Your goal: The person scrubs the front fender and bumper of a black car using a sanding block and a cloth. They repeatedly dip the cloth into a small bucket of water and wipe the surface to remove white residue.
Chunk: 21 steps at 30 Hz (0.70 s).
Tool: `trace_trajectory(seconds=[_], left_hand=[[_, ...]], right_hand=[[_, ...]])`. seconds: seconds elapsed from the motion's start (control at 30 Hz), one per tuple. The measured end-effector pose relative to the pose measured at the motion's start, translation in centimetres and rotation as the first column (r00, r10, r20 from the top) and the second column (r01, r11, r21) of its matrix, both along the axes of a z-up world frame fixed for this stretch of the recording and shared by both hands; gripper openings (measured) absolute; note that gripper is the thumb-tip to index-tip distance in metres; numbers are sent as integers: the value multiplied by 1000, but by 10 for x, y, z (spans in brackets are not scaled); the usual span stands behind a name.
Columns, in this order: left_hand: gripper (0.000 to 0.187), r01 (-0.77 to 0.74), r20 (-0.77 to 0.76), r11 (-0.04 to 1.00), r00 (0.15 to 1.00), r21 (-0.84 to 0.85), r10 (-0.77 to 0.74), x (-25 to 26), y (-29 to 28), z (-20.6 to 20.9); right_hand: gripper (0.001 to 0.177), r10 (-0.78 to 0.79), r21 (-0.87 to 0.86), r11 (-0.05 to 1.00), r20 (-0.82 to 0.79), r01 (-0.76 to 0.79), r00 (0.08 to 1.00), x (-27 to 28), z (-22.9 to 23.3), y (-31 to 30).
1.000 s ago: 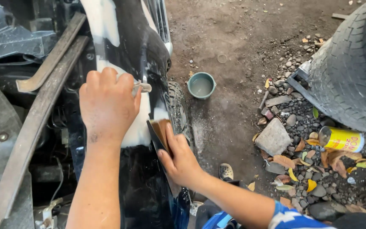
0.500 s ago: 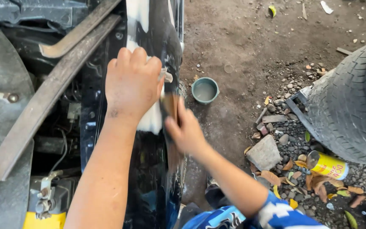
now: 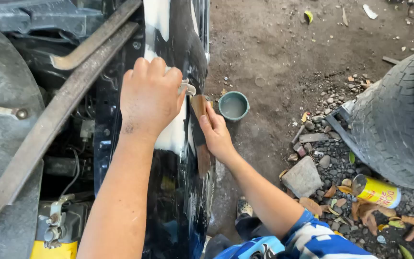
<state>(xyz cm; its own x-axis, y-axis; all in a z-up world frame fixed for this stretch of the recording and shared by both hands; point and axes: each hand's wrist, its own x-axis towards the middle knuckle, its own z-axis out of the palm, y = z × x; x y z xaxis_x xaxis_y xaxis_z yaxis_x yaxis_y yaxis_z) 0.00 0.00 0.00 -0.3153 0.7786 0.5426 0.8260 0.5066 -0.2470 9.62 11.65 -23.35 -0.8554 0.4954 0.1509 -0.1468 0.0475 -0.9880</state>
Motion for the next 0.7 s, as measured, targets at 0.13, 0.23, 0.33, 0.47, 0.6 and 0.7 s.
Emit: trace_trajectory(seconds=[0.13,0.23,0.33,0.47,0.6,0.7], left_hand=[[27,-3,-9,1000,1000,-18,3,1,0,-7],[28,4,30,1000,1000,-16,-3,1,-2,-7],[27,23,38,1000,999,16,-23,1,-2,-8],[27,5,33,1000,999,4,-5,1,-1,-6],[15,58,-35,996,998,-68,-60,6,-3,-7],[17,142,-124,987,981,-81,-151,3,1,-6]], right_hand=[[61,-253,162,950,-102,267,962,3,-6,-21],[63,-252,97,966,143,240,957,5,37,-18],[62,-219,38,975,255,217,942,4,56,-14],[53,-214,-117,968,66,220,975,0,15,-15],[61,-106,-157,980,89,119,990,5,19,-12],[57,-89,-315,947,-100,53,991,13,11,13]])
